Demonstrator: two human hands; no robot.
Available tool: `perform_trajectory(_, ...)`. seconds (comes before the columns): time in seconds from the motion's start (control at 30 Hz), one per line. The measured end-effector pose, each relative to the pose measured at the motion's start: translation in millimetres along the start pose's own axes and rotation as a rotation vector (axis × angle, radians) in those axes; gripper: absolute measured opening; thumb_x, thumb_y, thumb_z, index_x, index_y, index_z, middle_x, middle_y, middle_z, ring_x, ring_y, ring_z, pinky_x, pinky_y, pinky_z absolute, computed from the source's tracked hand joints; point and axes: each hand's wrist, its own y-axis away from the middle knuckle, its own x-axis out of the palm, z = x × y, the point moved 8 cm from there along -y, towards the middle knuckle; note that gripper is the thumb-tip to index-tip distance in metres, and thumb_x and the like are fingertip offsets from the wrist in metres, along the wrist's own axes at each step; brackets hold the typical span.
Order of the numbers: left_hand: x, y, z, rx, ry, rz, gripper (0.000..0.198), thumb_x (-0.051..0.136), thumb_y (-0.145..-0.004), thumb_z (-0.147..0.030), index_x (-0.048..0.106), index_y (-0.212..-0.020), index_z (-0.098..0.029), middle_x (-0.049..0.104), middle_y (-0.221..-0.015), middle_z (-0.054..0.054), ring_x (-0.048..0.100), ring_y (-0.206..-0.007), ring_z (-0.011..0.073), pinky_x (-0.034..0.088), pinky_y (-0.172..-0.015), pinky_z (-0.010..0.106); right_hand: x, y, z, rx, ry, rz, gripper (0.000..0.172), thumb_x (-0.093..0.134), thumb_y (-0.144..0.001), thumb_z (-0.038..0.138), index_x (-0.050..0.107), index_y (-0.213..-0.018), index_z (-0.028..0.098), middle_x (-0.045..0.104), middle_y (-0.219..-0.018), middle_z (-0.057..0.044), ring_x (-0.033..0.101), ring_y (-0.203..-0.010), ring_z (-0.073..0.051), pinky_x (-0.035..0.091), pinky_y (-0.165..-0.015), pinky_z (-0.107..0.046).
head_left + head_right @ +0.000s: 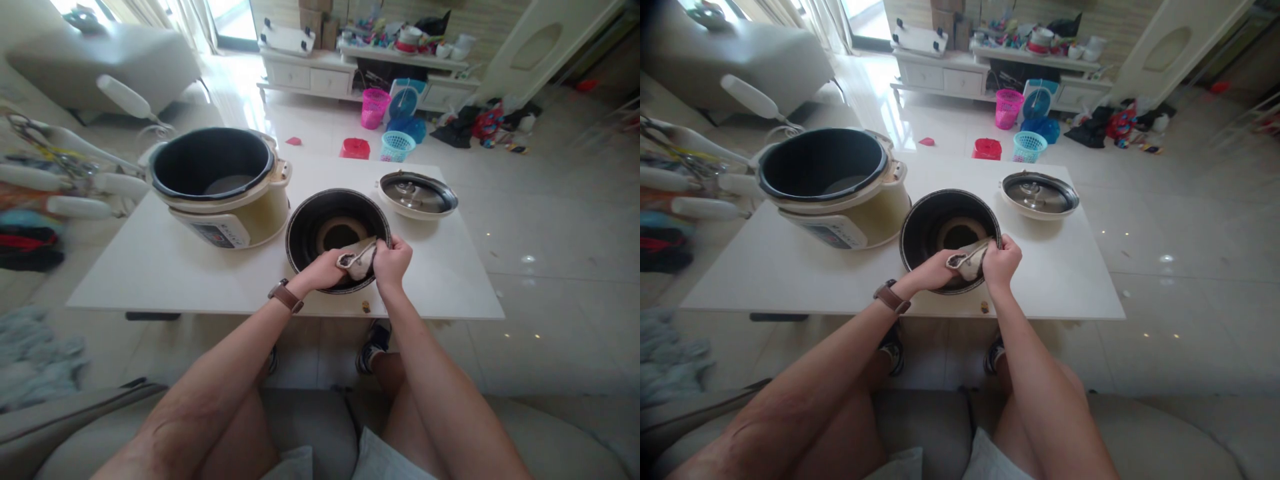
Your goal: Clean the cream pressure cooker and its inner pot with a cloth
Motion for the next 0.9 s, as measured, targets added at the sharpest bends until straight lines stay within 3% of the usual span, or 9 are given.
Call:
perform_trajectory(0.1,2.8,-1,-6,0.046,0.109,-0.054,0.030,0.053,-0.089,-0.011,0.076,-0.108,-0.015,0.080,-0.103,0.005,0.071,-0.095,0.0200,0.052,-0.084,0.026,0,-1,-1,0.011,-0.015,-0.003,0.040,0.061,-0.082,0.020,0.031,-0.056,0.027,0.028,-0.053,0.009,0.027,-0.056,-0.012,0.023,-0.057,-0.031)
perform_trajectory(0.23,9.8,6,-4,-0.034,-0.191,0.068,0.030,0.052,-0.085,-0.006,0.079,-0.090,-0.018,0.079,-0.089,0.006,0.073,-0.088,0.0213,0.051,-0.079,0.027,-4,0,-4,0.013,-0.016,-0.030,0.042,0.062,-0.083,0.022,0.030,-0.056,0.027,0.027,-0.053,0.009,0.027,-0.056,-0.012,0.022,-0.057,-0.031)
perform_trajectory(0.43,-0.5,15,15,-0.187,-0.641,0.080,0.045,0.055,-0.089,-0.006,0.082,-0.118,-0.025,0.080,-0.116,0.015,0.075,-0.111,0.0297,0.056,-0.096,0.038,-7,17,-2,-0.034,-0.067,-0.097,0.048,0.062,-0.087,0.028,0.023,-0.059,0.027,0.022,-0.055,0.009,0.024,-0.057,-0.012,0.020,-0.057,-0.031)
perform_trajectory(0.53,-0.4,15,13,-0.150,-0.693,0.067,0.044,0.051,-0.093,-0.006,0.083,-0.119,-0.023,0.079,-0.117,0.015,0.075,-0.113,0.0295,0.056,-0.099,0.039,-6,19,-1,-0.037,-0.024,-0.084,0.045,0.059,-0.087,0.027,0.024,-0.059,0.027,0.023,-0.055,0.009,0.025,-0.057,-0.012,0.021,-0.057,-0.031)
perform_trajectory(0.67,0.5,13,9,-0.122,-0.705,0.062,0.041,0.050,-0.095,-0.006,0.083,-0.115,-0.019,0.079,-0.114,0.016,0.075,-0.112,0.0286,0.054,-0.103,0.040,-11,2,5,-0.057,0.072,-0.034,0.038,0.061,-0.078,0.020,0.028,-0.061,0.027,0.028,-0.056,0.009,0.028,-0.058,-0.013,0.025,-0.059,-0.031)
perform_trajectory(0.8,4.0,12,2,-0.096,-0.709,0.067,0.038,0.050,-0.098,-0.008,0.083,-0.113,-0.017,0.079,-0.115,0.016,0.073,-0.115,0.0277,0.047,-0.113,0.042,-23,-20,21,-0.121,0.138,-0.025,0.031,0.065,-0.074,0.018,0.035,-0.067,0.026,0.037,-0.060,0.009,0.034,-0.060,-0.013,0.030,-0.063,-0.030)
perform_trajectory(0.9,8.5,12,-3,-0.046,-0.727,0.063,0.036,0.049,-0.100,-0.010,0.084,-0.107,-0.015,0.078,-0.112,0.019,0.071,-0.119,0.0300,0.042,-0.118,0.047,-24,-27,26,-0.145,0.172,0.028,0.031,0.062,-0.075,0.016,0.034,-0.064,0.026,0.033,-0.057,0.009,0.031,-0.058,-0.012,0.026,-0.061,-0.030)
